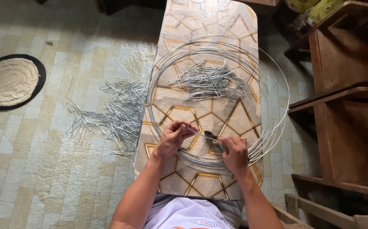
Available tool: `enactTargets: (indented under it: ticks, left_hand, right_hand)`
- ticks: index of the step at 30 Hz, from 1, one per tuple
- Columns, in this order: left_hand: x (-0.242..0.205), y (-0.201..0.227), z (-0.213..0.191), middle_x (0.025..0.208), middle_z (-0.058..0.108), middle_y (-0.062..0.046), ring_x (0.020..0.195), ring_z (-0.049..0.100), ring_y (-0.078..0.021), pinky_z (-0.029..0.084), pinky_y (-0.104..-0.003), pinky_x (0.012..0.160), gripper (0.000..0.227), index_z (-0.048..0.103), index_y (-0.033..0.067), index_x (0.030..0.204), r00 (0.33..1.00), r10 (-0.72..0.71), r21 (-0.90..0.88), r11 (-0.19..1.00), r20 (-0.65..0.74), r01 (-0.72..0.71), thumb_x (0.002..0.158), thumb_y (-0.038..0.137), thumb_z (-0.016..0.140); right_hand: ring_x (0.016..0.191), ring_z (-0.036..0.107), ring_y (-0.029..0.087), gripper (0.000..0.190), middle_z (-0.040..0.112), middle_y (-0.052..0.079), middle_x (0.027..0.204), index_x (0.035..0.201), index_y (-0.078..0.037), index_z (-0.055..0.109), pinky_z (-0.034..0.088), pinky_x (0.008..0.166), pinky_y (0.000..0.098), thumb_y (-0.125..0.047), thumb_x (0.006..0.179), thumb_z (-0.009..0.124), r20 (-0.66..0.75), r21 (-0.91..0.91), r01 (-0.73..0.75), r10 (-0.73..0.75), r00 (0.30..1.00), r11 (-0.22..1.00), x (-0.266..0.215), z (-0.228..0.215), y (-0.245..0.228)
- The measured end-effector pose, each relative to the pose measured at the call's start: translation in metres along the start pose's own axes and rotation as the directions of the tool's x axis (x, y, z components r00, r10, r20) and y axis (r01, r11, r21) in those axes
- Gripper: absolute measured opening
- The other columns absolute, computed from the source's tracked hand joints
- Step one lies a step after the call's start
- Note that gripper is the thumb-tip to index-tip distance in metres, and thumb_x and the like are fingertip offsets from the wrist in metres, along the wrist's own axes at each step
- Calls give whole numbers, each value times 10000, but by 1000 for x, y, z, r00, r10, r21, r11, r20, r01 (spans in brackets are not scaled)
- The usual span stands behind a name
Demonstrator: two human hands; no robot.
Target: Cutting metal wire from a coil into small segments using wire cutters.
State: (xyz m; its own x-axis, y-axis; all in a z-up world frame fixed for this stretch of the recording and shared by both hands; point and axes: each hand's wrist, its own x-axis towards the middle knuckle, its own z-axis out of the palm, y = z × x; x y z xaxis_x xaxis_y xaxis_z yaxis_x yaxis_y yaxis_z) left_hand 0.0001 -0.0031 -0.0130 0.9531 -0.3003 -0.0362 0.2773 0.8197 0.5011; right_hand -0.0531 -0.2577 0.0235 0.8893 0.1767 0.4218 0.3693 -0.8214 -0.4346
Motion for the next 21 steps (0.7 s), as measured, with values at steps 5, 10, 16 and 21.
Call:
enactTargets:
  ticks: [5,10,16,21]
  left_hand:
    - [-2,9,15,1073,753,-272,1035,753,-347,624,-433,914,203,649,-60,1162,1000,18,116,993,-8,-17,1033,79,578]
    - [-1,26,32,1108,763,-202,1057,743,-245,589,-371,962,287,637,-52,1267,996,91,418,904,6,-85,1039,116,586]
    - [-9,18,36,1134,727,-237,1069,722,-277,563,-407,1000,462,487,-9,1463,985,150,552,815,89,-174,1031,75,626]
    - [-4,-19,30,1176,717,-282,1095,729,-353,613,-426,950,356,585,-42,1342,999,7,89,996,-40,-3,998,31,636]
  right_hand:
    - [767,705,188,75,701,-59,779,931,-250,735,452,804,332,-183,897,741,-51,-5,16,-16,999,1000,2,-3,-7]
    - [774,699,204,91,688,-46,773,915,-230,727,455,804,349,-143,894,743,-77,-17,-7,6,997,1000,2,2,0]
    - [768,672,233,45,661,-13,772,925,-194,736,449,804,368,-150,925,746,-97,-33,2,-5,995,999,-7,-3,-4]
    - [787,678,187,70,683,-55,800,945,-227,740,439,815,335,-158,930,744,-116,-3,18,-19,993,1000,0,-5,-7]
